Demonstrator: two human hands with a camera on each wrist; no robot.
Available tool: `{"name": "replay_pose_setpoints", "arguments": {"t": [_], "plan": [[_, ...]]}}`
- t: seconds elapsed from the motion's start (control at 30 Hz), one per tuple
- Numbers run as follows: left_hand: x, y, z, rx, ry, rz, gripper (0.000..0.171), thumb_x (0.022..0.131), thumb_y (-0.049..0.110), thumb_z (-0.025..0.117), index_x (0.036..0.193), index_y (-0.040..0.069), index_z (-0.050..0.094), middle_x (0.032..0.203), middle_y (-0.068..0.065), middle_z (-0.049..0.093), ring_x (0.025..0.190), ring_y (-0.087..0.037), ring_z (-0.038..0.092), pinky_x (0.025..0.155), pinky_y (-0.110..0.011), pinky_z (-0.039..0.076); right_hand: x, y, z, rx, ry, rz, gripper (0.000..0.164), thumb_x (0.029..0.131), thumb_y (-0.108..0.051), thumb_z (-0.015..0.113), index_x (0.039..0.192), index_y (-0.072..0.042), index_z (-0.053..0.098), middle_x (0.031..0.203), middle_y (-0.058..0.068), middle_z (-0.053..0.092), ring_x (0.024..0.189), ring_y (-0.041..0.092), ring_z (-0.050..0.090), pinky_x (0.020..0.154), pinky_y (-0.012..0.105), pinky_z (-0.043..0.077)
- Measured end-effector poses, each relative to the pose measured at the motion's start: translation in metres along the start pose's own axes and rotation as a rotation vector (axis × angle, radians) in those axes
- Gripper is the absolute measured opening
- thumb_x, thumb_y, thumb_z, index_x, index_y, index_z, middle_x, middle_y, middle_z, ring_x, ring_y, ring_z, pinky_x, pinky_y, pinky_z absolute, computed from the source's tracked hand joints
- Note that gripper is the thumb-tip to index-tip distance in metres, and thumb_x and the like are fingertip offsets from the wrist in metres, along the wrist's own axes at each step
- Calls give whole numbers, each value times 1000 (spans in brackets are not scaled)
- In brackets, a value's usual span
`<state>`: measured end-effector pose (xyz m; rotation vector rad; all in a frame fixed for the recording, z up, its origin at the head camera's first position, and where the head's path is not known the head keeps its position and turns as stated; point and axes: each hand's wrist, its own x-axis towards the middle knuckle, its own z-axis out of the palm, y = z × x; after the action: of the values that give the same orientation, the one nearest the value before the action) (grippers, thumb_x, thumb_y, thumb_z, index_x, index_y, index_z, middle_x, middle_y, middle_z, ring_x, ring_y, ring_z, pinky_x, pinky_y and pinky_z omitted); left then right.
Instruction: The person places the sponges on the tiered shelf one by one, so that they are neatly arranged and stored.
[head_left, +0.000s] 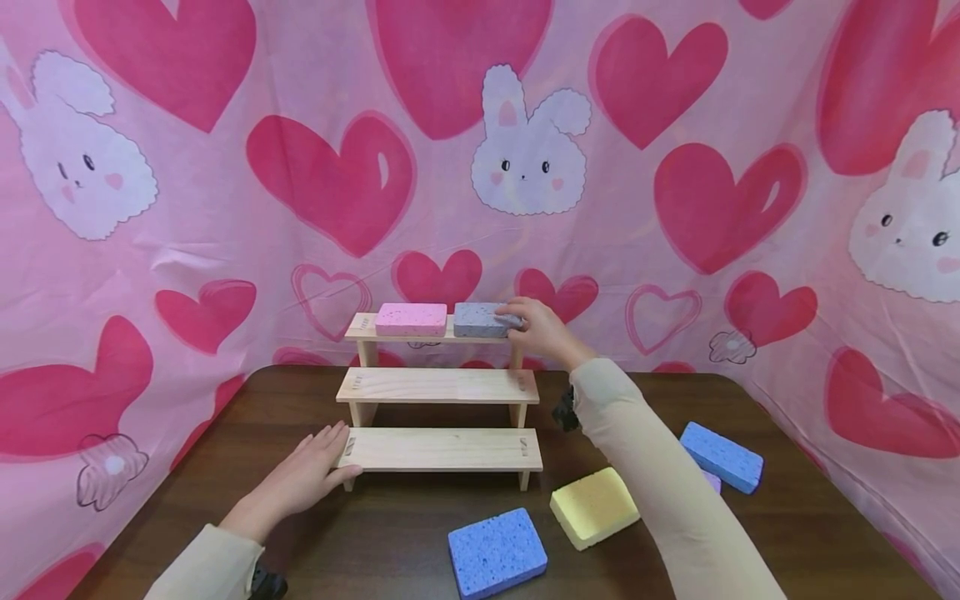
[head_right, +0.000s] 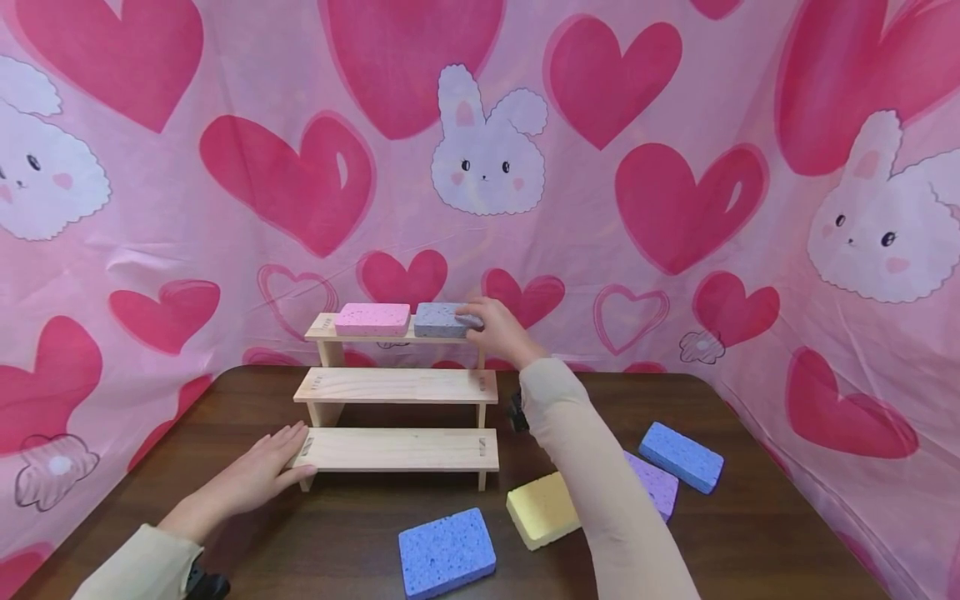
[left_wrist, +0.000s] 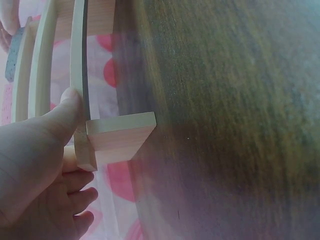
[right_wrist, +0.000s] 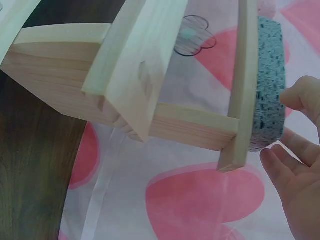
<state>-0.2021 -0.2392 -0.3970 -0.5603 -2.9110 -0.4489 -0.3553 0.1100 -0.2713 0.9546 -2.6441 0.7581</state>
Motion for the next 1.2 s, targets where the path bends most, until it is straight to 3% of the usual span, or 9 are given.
{"name": "replay_pose_setpoints", "arguments": {"t": [0.27, 0.93, 1.2], "plan": [[0, 1, -1, 0, -1, 1, 68, 85, 34, 64, 128, -16, 42, 131, -33, 40, 122, -48, 35, 99, -59, 25, -10, -3, -9, 37, 65, -38, 40, 82, -5, 66, 122, -3, 60, 129, 18, 49, 119, 30, 42, 97, 45, 37], [0, 1, 0, -8, -3, -3, 68, 85, 31, 64, 128, -16, 41, 132, -33, 40, 123, -48, 34, 99, -59, 24, -61, -2, -22, 80, 151, -89, 45, 80, -10, 71, 123, -2, 58, 134, 17, 44, 125, 34, 35, 99, 56, 29], [-1, 1, -1, -8, -1, 2, 68, 86, 32, 64, 128, -16, 41, 131, -33, 39, 122, -48, 34, 99, -59, 24, -84, -4, -26, 79, 149, -114, 46, 79, -7, 71, 123, -4, 58, 135, 18, 42, 124, 35, 36, 92, 53, 40]]}}
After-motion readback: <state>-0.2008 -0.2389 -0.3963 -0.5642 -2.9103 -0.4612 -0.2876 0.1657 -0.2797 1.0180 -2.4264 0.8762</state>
